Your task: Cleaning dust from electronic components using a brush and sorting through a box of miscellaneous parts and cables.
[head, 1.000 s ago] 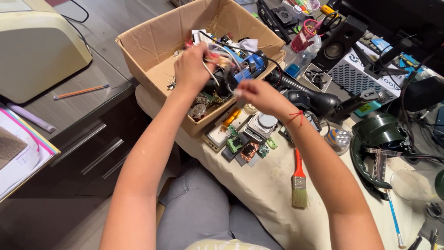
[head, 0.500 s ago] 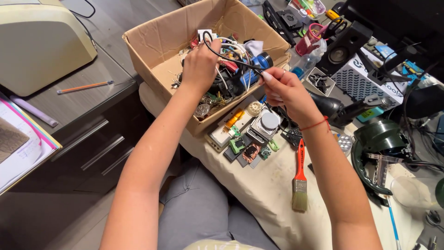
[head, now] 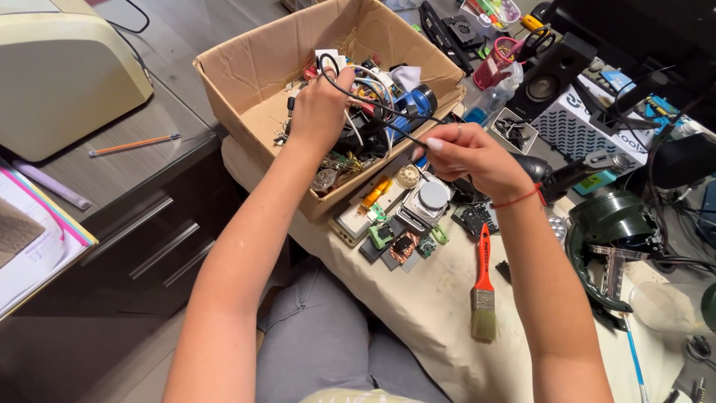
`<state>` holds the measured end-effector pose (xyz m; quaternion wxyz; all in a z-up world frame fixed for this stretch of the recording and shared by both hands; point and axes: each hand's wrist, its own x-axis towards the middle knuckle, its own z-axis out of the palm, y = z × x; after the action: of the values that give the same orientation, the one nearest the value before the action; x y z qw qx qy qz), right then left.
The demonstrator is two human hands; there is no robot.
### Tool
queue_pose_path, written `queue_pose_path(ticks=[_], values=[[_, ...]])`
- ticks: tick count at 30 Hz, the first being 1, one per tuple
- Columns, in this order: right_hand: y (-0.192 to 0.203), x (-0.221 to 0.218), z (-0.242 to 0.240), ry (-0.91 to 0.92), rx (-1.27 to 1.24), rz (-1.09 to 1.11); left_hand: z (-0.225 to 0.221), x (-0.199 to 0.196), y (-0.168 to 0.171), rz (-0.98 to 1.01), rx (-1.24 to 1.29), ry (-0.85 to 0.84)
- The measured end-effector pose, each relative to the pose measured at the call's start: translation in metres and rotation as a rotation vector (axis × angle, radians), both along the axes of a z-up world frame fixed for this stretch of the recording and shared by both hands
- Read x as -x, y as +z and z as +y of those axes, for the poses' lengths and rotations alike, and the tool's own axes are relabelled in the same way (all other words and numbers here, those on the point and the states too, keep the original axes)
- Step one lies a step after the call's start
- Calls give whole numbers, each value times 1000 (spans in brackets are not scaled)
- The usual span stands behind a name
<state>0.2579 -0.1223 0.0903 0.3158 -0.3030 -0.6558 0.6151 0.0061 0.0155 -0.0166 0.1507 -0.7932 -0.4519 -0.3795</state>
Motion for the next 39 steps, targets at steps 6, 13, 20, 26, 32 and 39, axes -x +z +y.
queue_pose_path(ticks=[6, 13, 20, 26, 32, 39], values=[[-7, -26, -10, -134, 10, 89, 9, 1, -12, 33, -117, 106], [-9, -41, -30, -289, -39, 17, 3, -3, -4, 181, -250, 265], [-22, -53, -30, -315, -23, -98, -6, -1, 4, 131, -228, 128], [4, 20, -38, -244, 165, -727, -7, -9, -5, 158, -216, 83], [-7, 64, -10, -294, 163, -624, -14, -7, -1, 162, -193, 72], [-46, 88, 38, -449, 584, 127, -12, -5, -5, 56, -111, -2]])
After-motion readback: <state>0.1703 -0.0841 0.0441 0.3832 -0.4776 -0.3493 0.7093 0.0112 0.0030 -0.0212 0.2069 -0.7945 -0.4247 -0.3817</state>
